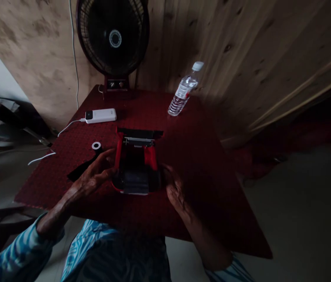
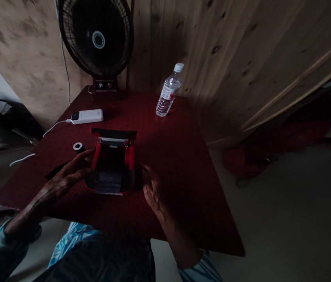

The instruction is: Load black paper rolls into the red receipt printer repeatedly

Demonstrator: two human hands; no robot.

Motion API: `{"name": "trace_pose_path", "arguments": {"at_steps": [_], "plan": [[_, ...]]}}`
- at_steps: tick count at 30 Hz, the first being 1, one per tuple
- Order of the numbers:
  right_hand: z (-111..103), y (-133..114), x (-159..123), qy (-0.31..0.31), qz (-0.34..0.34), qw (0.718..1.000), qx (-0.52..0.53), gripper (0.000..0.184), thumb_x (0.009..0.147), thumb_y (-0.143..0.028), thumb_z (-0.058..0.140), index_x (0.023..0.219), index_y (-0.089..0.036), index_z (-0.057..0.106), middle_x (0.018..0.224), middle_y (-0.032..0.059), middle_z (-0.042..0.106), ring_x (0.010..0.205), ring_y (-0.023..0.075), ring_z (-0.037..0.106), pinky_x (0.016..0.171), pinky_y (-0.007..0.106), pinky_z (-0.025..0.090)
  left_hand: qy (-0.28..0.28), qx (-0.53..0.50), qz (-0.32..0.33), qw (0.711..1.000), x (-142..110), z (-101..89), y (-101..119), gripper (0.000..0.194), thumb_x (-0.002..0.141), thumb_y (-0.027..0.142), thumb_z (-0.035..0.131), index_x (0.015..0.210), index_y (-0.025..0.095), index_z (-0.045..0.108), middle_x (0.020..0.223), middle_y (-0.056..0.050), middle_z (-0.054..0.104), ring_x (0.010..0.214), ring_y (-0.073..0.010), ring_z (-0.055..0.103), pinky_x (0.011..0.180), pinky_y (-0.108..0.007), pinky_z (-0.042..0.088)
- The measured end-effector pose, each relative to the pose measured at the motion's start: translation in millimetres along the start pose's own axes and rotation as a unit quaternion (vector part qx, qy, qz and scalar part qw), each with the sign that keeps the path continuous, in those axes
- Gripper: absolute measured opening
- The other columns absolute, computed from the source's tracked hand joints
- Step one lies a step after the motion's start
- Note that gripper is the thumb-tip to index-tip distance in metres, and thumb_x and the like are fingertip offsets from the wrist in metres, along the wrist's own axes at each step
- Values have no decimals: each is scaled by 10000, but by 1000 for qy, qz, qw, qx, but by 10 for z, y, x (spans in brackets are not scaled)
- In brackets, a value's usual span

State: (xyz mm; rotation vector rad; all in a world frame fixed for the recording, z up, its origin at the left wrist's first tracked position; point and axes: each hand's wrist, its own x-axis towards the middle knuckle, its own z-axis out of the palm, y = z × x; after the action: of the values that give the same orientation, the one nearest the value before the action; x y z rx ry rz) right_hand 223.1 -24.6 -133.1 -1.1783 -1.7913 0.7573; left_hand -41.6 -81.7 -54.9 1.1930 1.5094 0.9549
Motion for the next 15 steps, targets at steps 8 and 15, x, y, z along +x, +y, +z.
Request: {"name": "trace_pose_path", "arguments": {"at_steps": [8, 15], "plan": [[0, 23, 89, 50, 45, 997, 46, 332, 984, -466, 509, 1128, -243, 709, 1111, 62, 785, 1047, 236, 734, 927, 414, 583, 6, -39, 2, 999, -1, 32, -60, 712, 807, 467, 676, 1451, 219, 505, 1232, -87, 682, 1125, -296, 658, 902, -370, 531], [77, -641, 682, -152, -194, 967, -60, 192, 984, -250, 535, 1064, -254, 709, 1042, 47, 781, 974, 198, 738, 919, 373, 557, 16, -94, 9, 995, 10, 65, -103, 719, 788, 428, 691, 1439, 185, 508, 1244, -108, 682, 1184, -312, 634, 952, -403, 509]]}}
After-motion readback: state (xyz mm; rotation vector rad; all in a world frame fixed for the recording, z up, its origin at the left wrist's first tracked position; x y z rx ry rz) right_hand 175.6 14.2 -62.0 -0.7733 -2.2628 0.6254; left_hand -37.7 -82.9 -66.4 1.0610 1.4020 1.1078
